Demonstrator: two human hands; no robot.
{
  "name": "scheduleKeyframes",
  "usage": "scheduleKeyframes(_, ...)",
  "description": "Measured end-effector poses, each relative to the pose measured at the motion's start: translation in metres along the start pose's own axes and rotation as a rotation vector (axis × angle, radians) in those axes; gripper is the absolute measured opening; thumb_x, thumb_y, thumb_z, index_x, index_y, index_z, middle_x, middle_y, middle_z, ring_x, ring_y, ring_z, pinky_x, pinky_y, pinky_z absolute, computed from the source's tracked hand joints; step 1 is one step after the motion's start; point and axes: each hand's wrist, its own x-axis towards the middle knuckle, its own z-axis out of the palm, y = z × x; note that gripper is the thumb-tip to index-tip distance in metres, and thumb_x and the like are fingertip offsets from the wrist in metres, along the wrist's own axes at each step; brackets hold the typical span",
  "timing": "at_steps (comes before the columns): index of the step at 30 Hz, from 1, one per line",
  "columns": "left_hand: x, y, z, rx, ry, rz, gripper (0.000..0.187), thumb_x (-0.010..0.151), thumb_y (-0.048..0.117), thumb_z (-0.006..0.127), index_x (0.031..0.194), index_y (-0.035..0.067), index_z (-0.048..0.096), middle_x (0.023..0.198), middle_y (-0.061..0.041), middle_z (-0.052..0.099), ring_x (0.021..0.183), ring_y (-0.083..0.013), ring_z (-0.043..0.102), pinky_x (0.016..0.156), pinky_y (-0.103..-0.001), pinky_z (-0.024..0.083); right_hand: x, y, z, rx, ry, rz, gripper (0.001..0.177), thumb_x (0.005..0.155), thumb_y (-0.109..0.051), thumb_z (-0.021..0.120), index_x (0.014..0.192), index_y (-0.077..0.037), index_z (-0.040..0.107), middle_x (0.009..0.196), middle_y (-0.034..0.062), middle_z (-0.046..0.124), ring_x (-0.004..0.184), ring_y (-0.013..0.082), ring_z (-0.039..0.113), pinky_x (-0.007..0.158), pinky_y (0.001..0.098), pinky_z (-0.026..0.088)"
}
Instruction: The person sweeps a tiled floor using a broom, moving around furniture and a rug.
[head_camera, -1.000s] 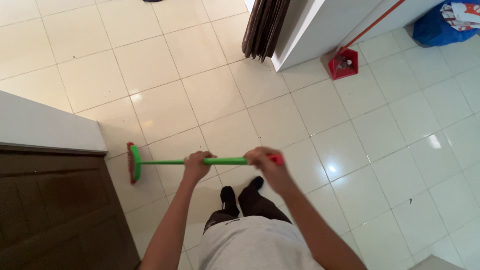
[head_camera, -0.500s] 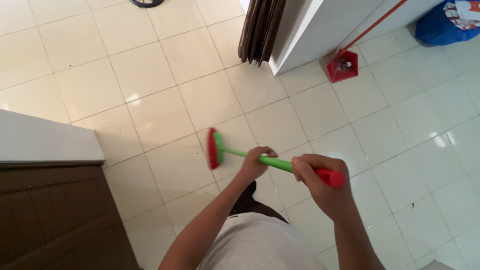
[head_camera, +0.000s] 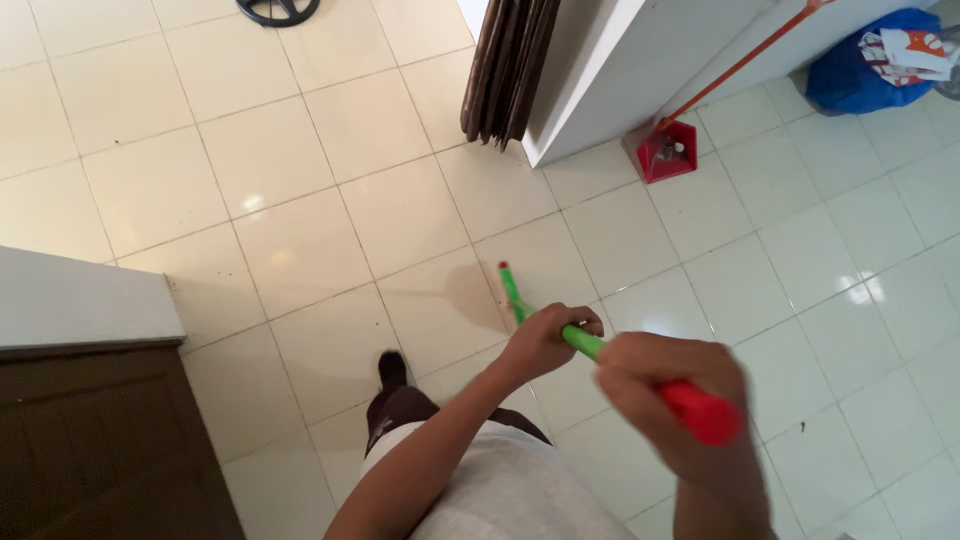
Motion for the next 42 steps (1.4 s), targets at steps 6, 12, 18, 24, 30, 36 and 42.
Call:
scheduleKeyframes(6, -0.010, -0.009, -0.084, 0.156, 0.041, -0.039, 0.015, 0.088, 0.009, 0.068, 0.101, 0.013, 0.075, 0.086, -0.011, 0.074, 0.082, -0.0313, 0.069, 0.071, -0.043, 0.053, 0.040, 0.033, 0.004, 0.504, -0.041, -0.225, 0.028, 0.095, 0.000, 0.056, 0.068, -0.003, 0.053, 0.061, 0.0040, 0.054, 0.052, 0.0154, 0.048, 0.062, 0.0374, 0.051)
scheduleKeyframes(12, -0.039, -0.111, -0.218, 0.348, 0.107, -0.368, 0.024, 0.085, 0.010, 0.067, 0.105, 0.019, 0.078, 0.069, -0.015, 0.071, 0.064, -0.0328, 0.069, 0.060, -0.045, 0.052, 0.120, 0.099, 0.120, 0.858, -0.067, 0.024, 0.029, 0.106, -0.010, 0.055, 0.077, -0.005, 0.060, 0.071, 0.0025, 0.057, 0.068, 0.0127, 0.052, 0.072, 0.0342, 0.049)
scheduleKeyframes(18, -0.109, -0.279, -0.325, 0.618, 0.316, -0.351, 0.009, 0.091, 0.020, 0.074, 0.094, 0.014, 0.079, 0.083, -0.015, 0.075, 0.080, -0.0342, 0.071, 0.072, -0.046, 0.055, 0.148, 0.148, 0.279, 0.598, -0.173, 0.333, 0.021, 0.097, -0.009, 0.062, 0.081, 0.000, 0.071, 0.085, 0.0022, 0.072, 0.068, 0.0078, 0.053, 0.062, 0.0247, 0.044)
scheduleKeyframes(24, -0.094, -0.333, -0.329, 0.394, 0.375, -0.144, 0.007, 0.091, 0.019, 0.074, 0.092, 0.013, 0.076, 0.087, -0.011, 0.076, 0.084, -0.0297, 0.072, 0.076, -0.042, 0.057, 0.147, 0.141, 0.308, 0.456, -0.061, 0.310, 0.023, 0.098, -0.013, 0.062, 0.079, 0.000, 0.068, 0.075, -0.0002, 0.065, 0.067, 0.0062, 0.052, 0.063, 0.0240, 0.045)
scheduleKeyframes(30, 0.011, -0.282, -0.249, 0.238, 0.239, -0.013, 0.008, 0.093, 0.017, 0.072, 0.092, 0.011, 0.077, 0.083, -0.008, 0.077, 0.080, -0.0278, 0.071, 0.073, -0.041, 0.055, 0.148, 0.097, 0.215, 0.307, 0.201, 0.509, 0.034, 0.098, -0.020, 0.062, 0.071, -0.001, 0.067, 0.062, -0.0016, 0.054, 0.061, 0.0069, 0.048, 0.058, 0.0246, 0.041)
scheduleKeyframes(36, 0.075, -0.232, -0.170, 0.031, -0.009, 0.254, 0.009, 0.098, 0.016, 0.069, 0.095, 0.009, 0.072, 0.083, -0.008, 0.075, 0.079, -0.0235, 0.073, 0.071, -0.036, 0.057, 0.118, 0.049, 0.167, 0.123, 0.454, 0.612, 0.034, 0.096, -0.021, 0.063, 0.070, -0.001, 0.067, 0.057, -0.0009, 0.050, 0.054, 0.0070, 0.043, 0.050, 0.0264, 0.034)
scheduleKeyframes(42, 0.101, -0.185, -0.123, 0.023, -0.371, -0.018, 0.011, 0.096, 0.017, 0.070, 0.100, 0.007, 0.075, 0.070, -0.013, 0.069, 0.066, -0.0278, 0.067, 0.062, -0.037, 0.052, 0.102, 0.027, 0.156, -0.020, 0.538, 0.549, 0.026, 0.095, -0.016, 0.064, 0.074, -0.001, 0.068, 0.057, -0.0021, 0.050, 0.052, 0.0064, 0.042, 0.048, 0.0269, 0.034)
